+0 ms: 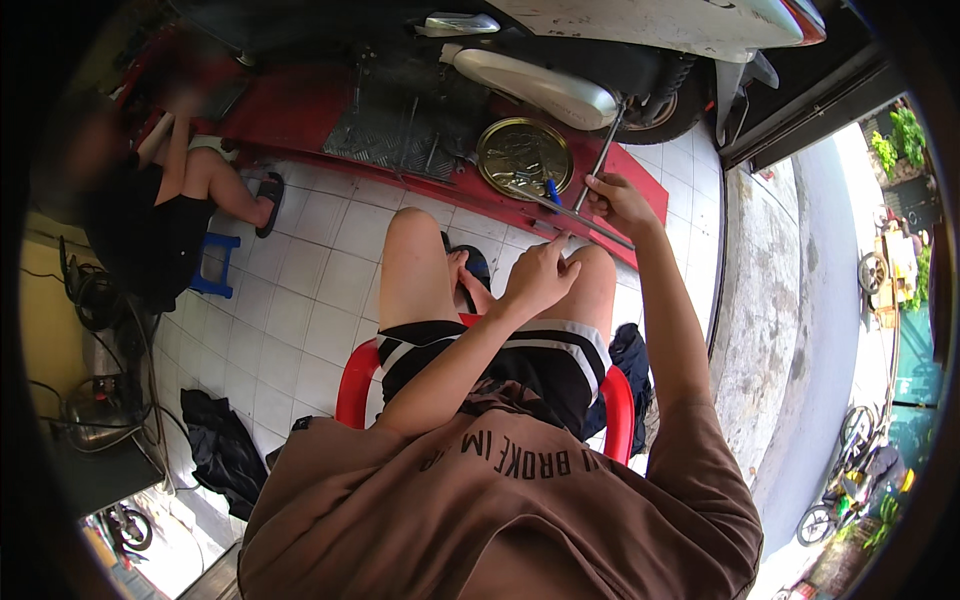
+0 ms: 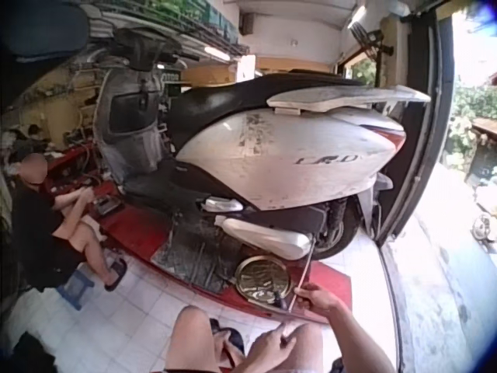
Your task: The person uses a T-handle wrench to loosen and tighten bolts on the underside of a white motorcycle. They repeatedly adjust the tool and reposition their hands to access different fasteners while sitting on a stool in a workshop.
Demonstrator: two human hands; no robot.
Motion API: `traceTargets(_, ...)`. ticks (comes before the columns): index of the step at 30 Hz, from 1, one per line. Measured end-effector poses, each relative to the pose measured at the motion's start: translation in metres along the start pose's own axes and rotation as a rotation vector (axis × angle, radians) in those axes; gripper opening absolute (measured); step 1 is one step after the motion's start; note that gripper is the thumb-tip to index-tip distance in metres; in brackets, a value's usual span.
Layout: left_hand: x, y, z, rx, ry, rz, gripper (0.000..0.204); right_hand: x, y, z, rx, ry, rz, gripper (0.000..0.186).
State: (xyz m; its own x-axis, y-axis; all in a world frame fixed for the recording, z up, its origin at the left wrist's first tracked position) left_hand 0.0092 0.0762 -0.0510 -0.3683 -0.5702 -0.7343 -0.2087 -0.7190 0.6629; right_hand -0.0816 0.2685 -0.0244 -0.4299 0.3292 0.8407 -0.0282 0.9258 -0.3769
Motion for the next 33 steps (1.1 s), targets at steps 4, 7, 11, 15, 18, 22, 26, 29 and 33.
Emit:
traceTargets(4,-0.014,0.004,0.015,-0.166,0.007,-0.304,0.067,-0.007,-0.006,-0.003,0.0,0.056,0.033,0.015)
traceTargets(7,-0.033,0.023,0.025,-0.227,-0.075,-0.261,0.046,-0.013,-0.011,-0.008,-0.064,0.11,0.081,0.014)
traceTargets(11,-0.035,0.001,0.016,0.017,-0.187,0.018,0.022,-0.017,-0.009,0.001,-0.04,0.162,0.264,0.012)
traceTargets(15,-0.017,0.016,0.019,0.01,0.071,-0.037,0.028,-0.016,-0.002,0.007,0.042,0.171,0.317,0.012)
traceTargets(18,0.012,0.017,0.033,0.081,0.283,-0.262,0.039,-0.016,-0.001,0.012,0.04,0.185,0.347,0.01)
traceTargets(22,0.029,0.02,0.034,0.046,0.233,-0.593,0.038,-0.009,-0.018,0.008,-0.008,0.162,0.423,0.01)
traceTargets(26,0.03,0.038,0.049,0.111,0.193,-0.288,0.026,-0.021,-0.042,-0.005,0.165,0.199,0.438,0.012)
traceTargets(29,0.022,0.051,0.054,0.102,0.201,-0.307,0.018,-0.031,-0.054,-0.014,0.11,0.229,0.405,0.014)
traceTargets(33,0.031,0.041,0.054,-0.07,0.108,-0.332,0.013,-0.039,-0.049,-0.013,0.177,0.238,0.412,0.017)
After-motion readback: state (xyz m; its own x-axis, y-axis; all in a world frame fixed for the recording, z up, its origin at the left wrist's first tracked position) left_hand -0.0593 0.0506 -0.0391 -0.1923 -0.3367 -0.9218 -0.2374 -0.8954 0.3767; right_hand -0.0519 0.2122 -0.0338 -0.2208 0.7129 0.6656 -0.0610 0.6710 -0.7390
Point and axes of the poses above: each hand's wrist, its own z-axis towards the middle knuckle, its own y-axis out of the back of the hand, x = y × z, the point moved 1 cm from there along z, towards the middle knuckle, and after that the axes turned 10 degrees about z, right-handed, at the moved point
